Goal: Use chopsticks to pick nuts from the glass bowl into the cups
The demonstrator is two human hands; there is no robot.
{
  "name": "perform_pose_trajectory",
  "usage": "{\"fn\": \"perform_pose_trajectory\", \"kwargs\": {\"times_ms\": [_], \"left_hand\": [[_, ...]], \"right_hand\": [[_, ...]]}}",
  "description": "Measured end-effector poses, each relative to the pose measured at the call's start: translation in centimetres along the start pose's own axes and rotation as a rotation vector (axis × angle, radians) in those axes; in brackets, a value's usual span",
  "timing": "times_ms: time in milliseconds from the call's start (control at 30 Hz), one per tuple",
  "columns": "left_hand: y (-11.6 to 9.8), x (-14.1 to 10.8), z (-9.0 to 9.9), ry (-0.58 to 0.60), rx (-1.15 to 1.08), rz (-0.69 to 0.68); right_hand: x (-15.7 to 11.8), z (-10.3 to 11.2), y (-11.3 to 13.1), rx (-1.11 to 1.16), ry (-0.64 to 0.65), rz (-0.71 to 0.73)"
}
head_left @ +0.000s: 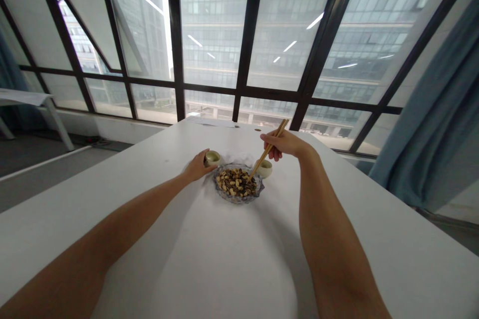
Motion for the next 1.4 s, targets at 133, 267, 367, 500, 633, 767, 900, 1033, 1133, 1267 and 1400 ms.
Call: {"fn": "perform_pose_trajectory", "kwargs": {"times_ms": [133, 267, 367, 500, 633, 767, 900, 1033, 1133, 1267, 1400], "left_hand": [[0.1, 0.1, 0.0, 0.016, -0.002, -0.024], [-0.3, 0.0, 0.3, 0.007, -0.012, -0.046], [-0.8, 0.0, 0.5, 0.005, -0.015, -0.047], [-1.6, -0.1, 0.9, 0.013, -0.029, -0.019], [-2.2, -0.3, 1.2, 0.025, -0.063, -0.009], [-2.4, -0.4, 1.3, 0.019, -0.101, -0.045], [-2.5, -0.4, 1.3, 0.011, -0.14, -0.083], [-2.6, -0.5, 1.3, -0.001, -0.141, -0.079], [-2.7, -0.4, 1.5, -0.025, -0.106, -0.021], [-2.2, -0.2, 1.6, -0.052, -0.093, 0.158], [-1.3, 0.4, 1.3, -0.053, -0.107, 0.294]], "right_hand": [[-0.3, 0.0, 0.4, 0.123, -0.008, 0.06], [-0.3, 0.1, 0.4, 0.166, -0.057, 0.09], [-0.1, 0.1, 0.1, 0.041, -0.096, 0.03], [0.2, 0.0, 0.0, -0.061, -0.102, -0.009], [0.2, -0.2, 0.3, -0.039, -0.109, 0.028], [0.1, -0.3, 0.6, 0.046, -0.114, 0.119], [0.0, -0.4, 0.9, 0.134, -0.136, 0.194], [-0.1, -0.3, 1.0, 0.163, -0.141, 0.229], [-0.1, -0.2, 0.9, 0.16, -0.149, 0.224], [0.0, -0.1, 0.6, 0.156, -0.153, 0.22], [0.1, 0.2, 0.4, 0.152, -0.162, 0.208]]}}
Point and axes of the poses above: each hand's wrist, its own x-axis towards the middle knuckle, its own z-axis out of the back of the hand, y = z × x, the point moved 1 cm from there along x, towards the middle knuckle, and after that the axes turned 6 degrees about -y, right-handed, at the moved point
